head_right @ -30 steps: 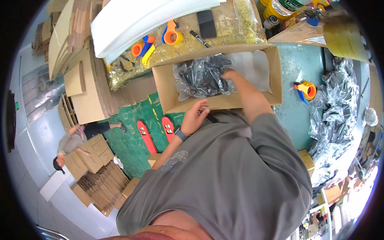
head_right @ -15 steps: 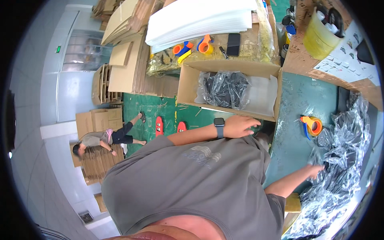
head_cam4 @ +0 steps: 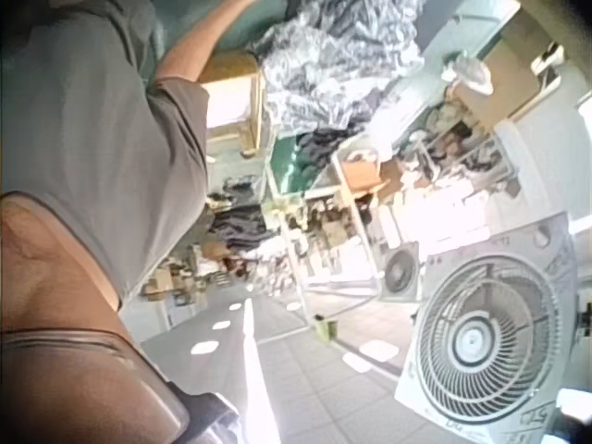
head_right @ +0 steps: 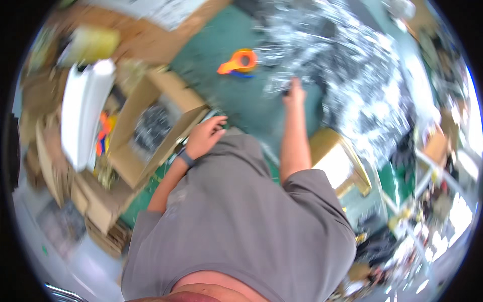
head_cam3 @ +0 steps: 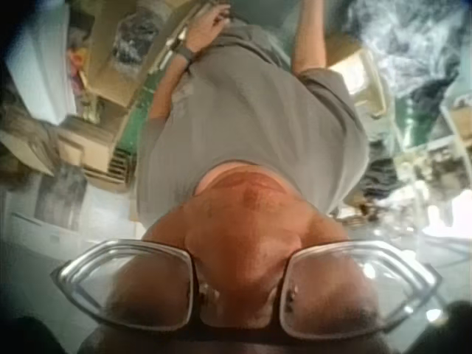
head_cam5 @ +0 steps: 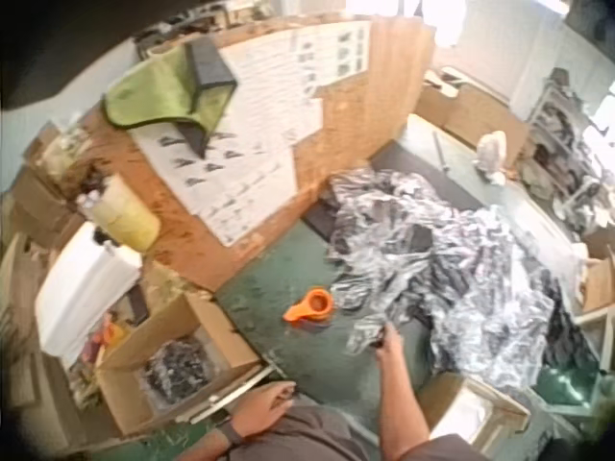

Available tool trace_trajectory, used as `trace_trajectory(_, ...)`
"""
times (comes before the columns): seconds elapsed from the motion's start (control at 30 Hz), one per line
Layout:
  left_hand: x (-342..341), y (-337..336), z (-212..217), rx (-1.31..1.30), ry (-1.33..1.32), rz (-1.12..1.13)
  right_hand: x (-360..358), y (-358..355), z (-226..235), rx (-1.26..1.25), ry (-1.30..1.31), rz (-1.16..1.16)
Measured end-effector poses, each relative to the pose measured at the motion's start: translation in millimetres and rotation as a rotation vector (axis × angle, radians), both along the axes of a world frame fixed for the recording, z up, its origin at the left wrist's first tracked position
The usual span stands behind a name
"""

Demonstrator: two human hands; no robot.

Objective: Packing bicycle saddles into cardboard boxes with foam protection and sealing them with tape.

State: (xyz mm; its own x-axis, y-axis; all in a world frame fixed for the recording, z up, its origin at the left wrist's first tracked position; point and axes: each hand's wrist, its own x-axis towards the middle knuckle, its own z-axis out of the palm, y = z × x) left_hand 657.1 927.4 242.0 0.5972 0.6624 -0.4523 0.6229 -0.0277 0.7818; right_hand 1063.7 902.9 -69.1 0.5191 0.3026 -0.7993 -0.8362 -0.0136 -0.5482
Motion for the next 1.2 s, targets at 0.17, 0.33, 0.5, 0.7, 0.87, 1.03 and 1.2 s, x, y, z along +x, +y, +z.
trace_trajectory(0.17,91,10,-26,-0.296,-0.35,0.215,-117,-47,212,-0.113,-0.283,0.463)
trace_trajectory(0.33,168,-6,-55,-0.299,-0.385,0.557,-142,-88,298,0.195,-0.776,1.149)
trace_trajectory(0.5,101,17,-97,-0.793,-0.273,0.581,47,-31,317,-0.137,-1.287,0.961)
trace_trajectory(0.7,70,22,-23,-0.983,-0.454,0.618,303,-51,267,-1.255,-1.332,0.799)
trace_trajectory(0.87,37,37,41,-1.08,-0.849,0.544,332,-78,207,-1.101,-1.143,1.127)
trace_trajectory(1.03,-6,40,35,-0.806,-0.877,0.376,256,-77,262,-0.627,-1.359,0.904)
trace_trajectory(1.2,-34,37,1,-0.546,-0.844,0.442,-92,10,422,-0.128,-1.168,0.731)
